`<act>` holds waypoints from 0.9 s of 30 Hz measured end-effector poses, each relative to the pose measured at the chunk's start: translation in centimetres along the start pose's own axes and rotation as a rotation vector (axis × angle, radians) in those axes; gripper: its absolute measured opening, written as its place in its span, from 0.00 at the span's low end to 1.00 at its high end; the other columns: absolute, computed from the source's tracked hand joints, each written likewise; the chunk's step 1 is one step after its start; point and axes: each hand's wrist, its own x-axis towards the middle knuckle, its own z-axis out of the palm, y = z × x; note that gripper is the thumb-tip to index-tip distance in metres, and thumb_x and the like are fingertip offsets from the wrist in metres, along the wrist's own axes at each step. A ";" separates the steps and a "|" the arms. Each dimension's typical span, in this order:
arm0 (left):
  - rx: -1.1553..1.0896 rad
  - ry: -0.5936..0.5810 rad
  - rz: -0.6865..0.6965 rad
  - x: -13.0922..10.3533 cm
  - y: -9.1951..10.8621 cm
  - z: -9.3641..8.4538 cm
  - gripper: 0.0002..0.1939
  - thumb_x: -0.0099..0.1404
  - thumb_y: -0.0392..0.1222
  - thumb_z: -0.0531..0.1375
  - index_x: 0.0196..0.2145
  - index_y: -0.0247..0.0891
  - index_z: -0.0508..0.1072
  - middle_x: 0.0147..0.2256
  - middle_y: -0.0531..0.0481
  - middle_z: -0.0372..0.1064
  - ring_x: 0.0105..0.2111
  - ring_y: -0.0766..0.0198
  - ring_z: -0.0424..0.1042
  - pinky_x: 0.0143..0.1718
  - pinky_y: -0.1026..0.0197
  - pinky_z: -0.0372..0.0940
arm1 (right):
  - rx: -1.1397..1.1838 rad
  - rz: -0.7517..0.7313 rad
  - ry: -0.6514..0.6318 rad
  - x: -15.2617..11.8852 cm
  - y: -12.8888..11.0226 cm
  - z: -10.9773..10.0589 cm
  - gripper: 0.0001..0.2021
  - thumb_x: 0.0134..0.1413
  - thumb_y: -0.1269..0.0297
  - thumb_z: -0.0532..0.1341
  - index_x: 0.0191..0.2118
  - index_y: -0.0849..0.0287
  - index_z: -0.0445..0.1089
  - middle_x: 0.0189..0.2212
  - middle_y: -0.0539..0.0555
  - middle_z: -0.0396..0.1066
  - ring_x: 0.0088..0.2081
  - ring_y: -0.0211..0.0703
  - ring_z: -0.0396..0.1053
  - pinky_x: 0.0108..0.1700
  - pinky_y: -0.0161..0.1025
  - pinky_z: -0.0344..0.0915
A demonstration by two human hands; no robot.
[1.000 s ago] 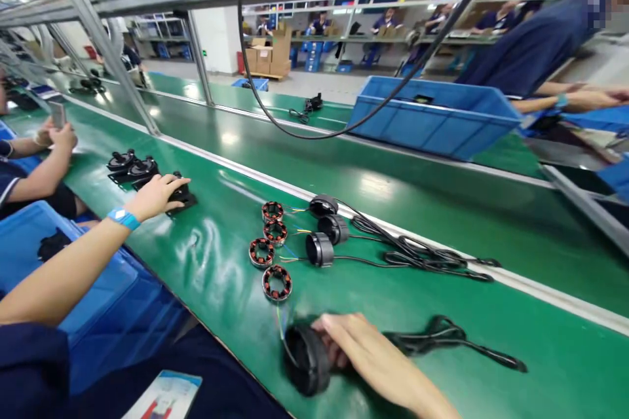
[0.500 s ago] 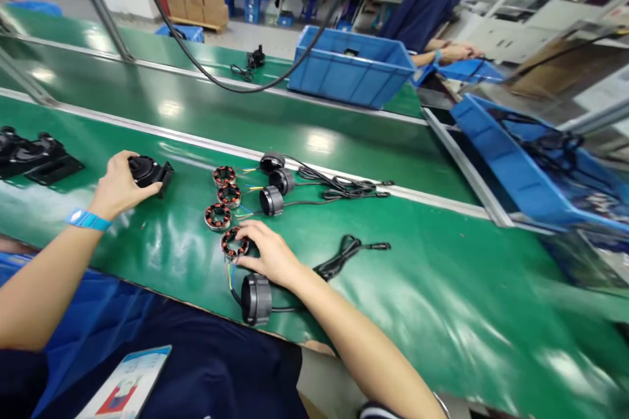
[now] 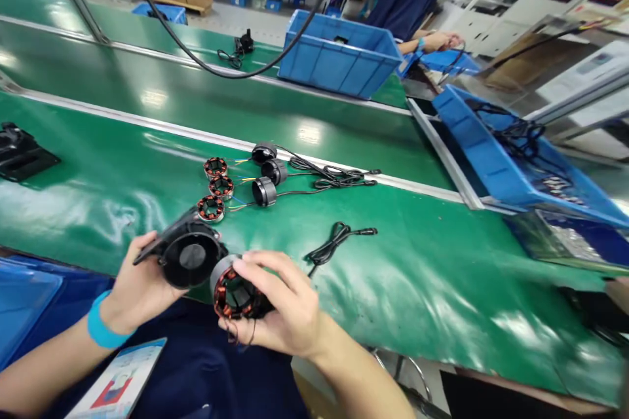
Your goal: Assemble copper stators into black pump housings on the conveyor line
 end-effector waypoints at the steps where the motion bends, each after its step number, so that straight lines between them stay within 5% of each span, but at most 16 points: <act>1: -0.089 -0.055 -0.095 0.2 -0.8 1.1 0.26 0.68 0.60 0.51 0.50 0.41 0.76 0.49 0.44 0.78 0.45 0.54 0.79 0.43 0.51 0.77 | -0.043 0.007 0.069 -0.4 -1.0 -0.3 0.37 0.55 0.50 0.72 0.68 0.51 0.62 0.49 0.62 0.72 0.48 0.53 0.76 0.50 0.46 0.78; 5: -0.314 -0.190 -0.339 1.6 -3.1 4.3 0.21 0.70 0.54 0.54 0.49 0.38 0.76 0.44 0.45 0.80 0.39 0.58 0.80 0.39 0.56 0.77 | -0.157 0.032 0.271 -1.1 -2.3 0.1 0.36 0.55 0.51 0.73 0.66 0.56 0.66 0.50 0.62 0.72 0.47 0.53 0.76 0.49 0.46 0.79; 8: -0.356 -0.194 -0.410 2.5 -4.1 5.2 0.20 0.72 0.52 0.53 0.43 0.33 0.77 0.39 0.43 0.80 0.34 0.57 0.79 0.35 0.56 0.77 | -0.161 0.108 0.228 -1.0 -1.1 0.5 0.33 0.57 0.53 0.72 0.64 0.59 0.67 0.51 0.62 0.72 0.51 0.50 0.75 0.55 0.44 0.76; 13: -0.357 -0.168 -0.403 3.1 -4.5 5.3 0.20 0.73 0.51 0.52 0.42 0.33 0.77 0.36 0.43 0.79 0.31 0.57 0.79 0.31 0.57 0.76 | -0.165 0.213 0.064 -0.7 -0.2 0.6 0.32 0.57 0.51 0.72 0.63 0.59 0.67 0.52 0.62 0.72 0.53 0.49 0.74 0.56 0.45 0.75; 19: -0.363 -0.137 -0.404 3.1 -4.5 5.0 0.23 0.73 0.53 0.51 0.41 0.31 0.77 0.39 0.39 0.79 0.34 0.54 0.79 0.32 0.55 0.76 | -0.305 0.209 0.135 -0.1 -0.8 2.2 0.27 0.60 0.50 0.69 0.57 0.62 0.67 0.44 0.63 0.74 0.46 0.52 0.75 0.48 0.51 0.77; 27: -0.483 -0.144 -0.383 3.3 -4.7 5.2 0.22 0.74 0.52 0.50 0.44 0.32 0.76 0.37 0.42 0.78 0.29 0.60 0.76 0.20 0.65 0.68 | -0.304 0.253 0.021 -0.6 0.0 2.7 0.39 0.59 0.54 0.70 0.69 0.61 0.56 0.61 0.69 0.64 0.65 0.65 0.62 0.64 0.62 0.67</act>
